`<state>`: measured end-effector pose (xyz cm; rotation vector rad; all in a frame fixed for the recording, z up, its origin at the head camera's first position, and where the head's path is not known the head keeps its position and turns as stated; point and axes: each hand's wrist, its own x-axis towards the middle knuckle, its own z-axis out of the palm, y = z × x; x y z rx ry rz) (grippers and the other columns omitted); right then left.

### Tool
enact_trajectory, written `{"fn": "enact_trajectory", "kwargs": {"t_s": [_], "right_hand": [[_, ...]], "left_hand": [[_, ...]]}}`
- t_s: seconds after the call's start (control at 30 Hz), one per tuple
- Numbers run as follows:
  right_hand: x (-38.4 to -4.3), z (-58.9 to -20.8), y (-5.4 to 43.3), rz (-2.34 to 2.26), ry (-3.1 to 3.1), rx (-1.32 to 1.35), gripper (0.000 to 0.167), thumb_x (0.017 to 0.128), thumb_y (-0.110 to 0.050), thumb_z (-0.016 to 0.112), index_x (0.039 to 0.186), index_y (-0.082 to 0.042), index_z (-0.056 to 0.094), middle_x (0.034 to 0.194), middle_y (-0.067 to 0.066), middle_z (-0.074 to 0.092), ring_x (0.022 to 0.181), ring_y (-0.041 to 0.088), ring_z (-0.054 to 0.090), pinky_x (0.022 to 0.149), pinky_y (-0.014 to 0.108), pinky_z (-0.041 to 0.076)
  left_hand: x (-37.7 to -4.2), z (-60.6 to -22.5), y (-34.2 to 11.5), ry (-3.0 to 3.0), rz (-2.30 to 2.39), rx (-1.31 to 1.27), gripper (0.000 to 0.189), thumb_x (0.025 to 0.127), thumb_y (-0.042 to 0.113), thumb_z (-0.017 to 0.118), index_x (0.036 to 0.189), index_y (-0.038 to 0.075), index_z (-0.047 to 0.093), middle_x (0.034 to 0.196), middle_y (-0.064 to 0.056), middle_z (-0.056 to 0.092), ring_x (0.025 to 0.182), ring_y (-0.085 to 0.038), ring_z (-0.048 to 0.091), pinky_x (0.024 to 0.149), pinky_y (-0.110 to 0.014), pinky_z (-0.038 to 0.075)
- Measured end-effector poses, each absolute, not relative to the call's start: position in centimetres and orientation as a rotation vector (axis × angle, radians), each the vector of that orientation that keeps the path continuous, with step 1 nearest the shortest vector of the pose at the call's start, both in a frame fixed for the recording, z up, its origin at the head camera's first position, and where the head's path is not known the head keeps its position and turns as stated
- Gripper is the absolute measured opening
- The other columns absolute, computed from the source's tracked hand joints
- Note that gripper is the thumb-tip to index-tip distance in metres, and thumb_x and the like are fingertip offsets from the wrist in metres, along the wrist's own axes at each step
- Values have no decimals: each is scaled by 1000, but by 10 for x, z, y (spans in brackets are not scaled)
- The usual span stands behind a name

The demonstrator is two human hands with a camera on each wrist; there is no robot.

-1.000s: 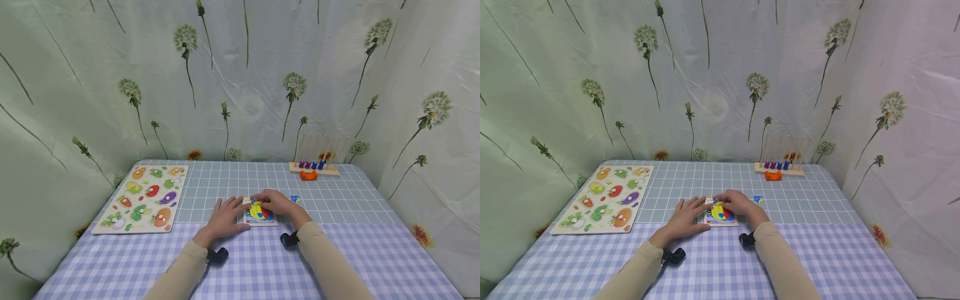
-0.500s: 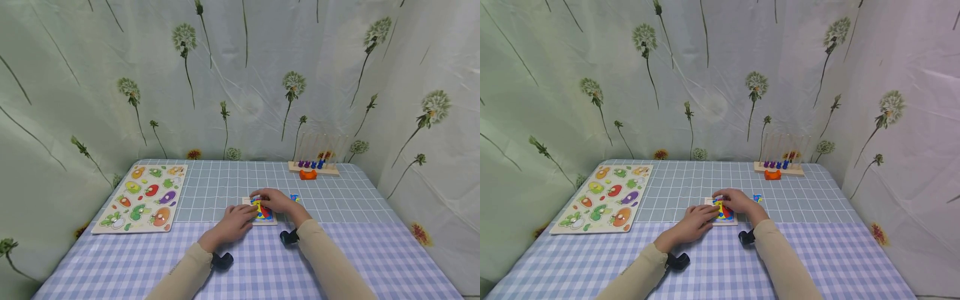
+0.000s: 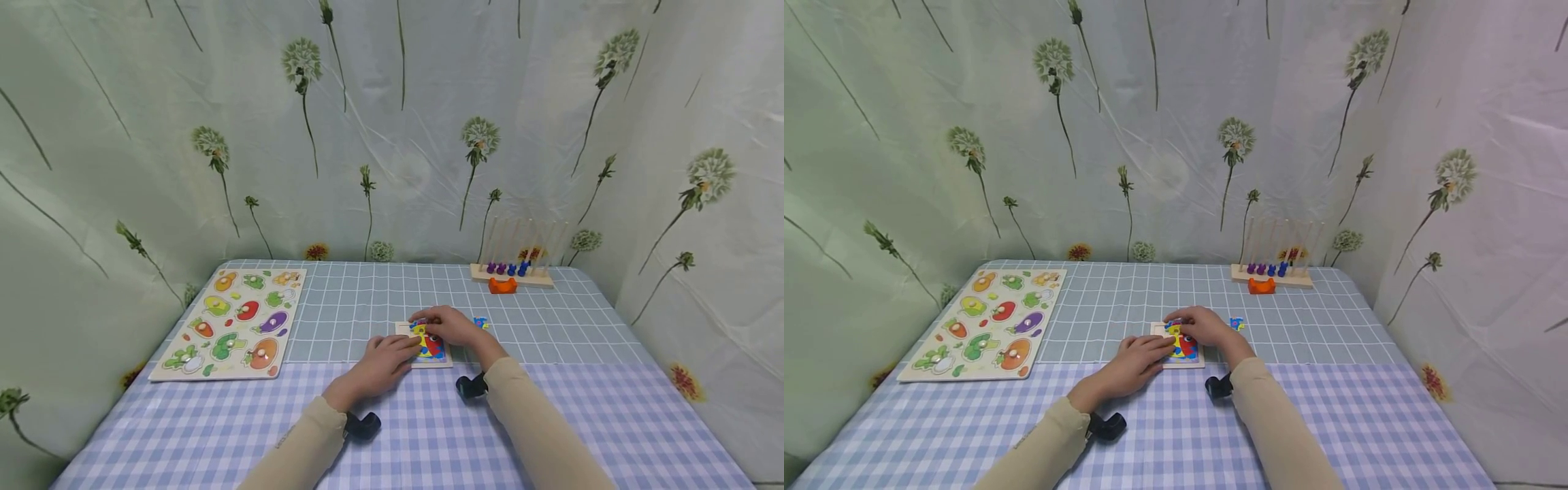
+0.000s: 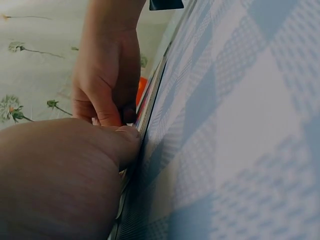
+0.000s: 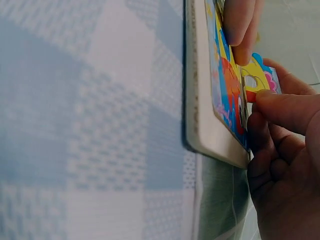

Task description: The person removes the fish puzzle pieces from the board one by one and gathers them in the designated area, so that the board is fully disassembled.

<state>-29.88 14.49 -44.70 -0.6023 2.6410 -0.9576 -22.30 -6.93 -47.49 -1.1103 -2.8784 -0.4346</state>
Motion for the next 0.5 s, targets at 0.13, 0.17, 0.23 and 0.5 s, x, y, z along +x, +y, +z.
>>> {"fn": "enact_trajectory", "kwargs": {"t_s": [0.13, 0.17, 0.23, 0.5], "right_hand": [[-300, -449, 145, -980, 2650, -580, 32, 98, -8, 57, 124, -22, 70, 87, 0, 61, 77, 15, 52, 72, 27, 43], [-299, -448, 145, -985, 2649, -578, 32, 98, -8, 56, 124, -22, 70, 87, 0, 61, 77, 15, 52, 72, 27, 43], [-298, -447, 145, -986, 2649, -578, 33, 98, -7, 56, 124, -22, 70, 89, 0, 61, 79, 16, 52, 73, 28, 43], [-293, -443, 141, -991, 2656, -538, 34, 98, -8, 57, 125, -25, 70, 96, 1, 63, 84, 17, 52, 76, 29, 43]], "left_hand": [[-223, -476, -70, -2866, -446, -1115, 43, 104, 28, 51, 147, 21, 51, 156, 5, 45, 145, -22, 40, 109, -54, 33], [-223, -476, -70, -2866, -452, -1114, 43, 104, 27, 51, 147, 21, 52, 156, 5, 46, 145, -21, 40, 109, -54, 33], [-224, -476, -70, -2869, -465, -1106, 43, 104, 27, 52, 146, 21, 52, 156, 5, 46, 145, -21, 40, 110, -53, 33], [-223, -478, -72, -2876, -514, -1066, 40, 102, 30, 57, 141, 21, 59, 151, 6, 52, 145, -20, 42, 114, -52, 34]]}}
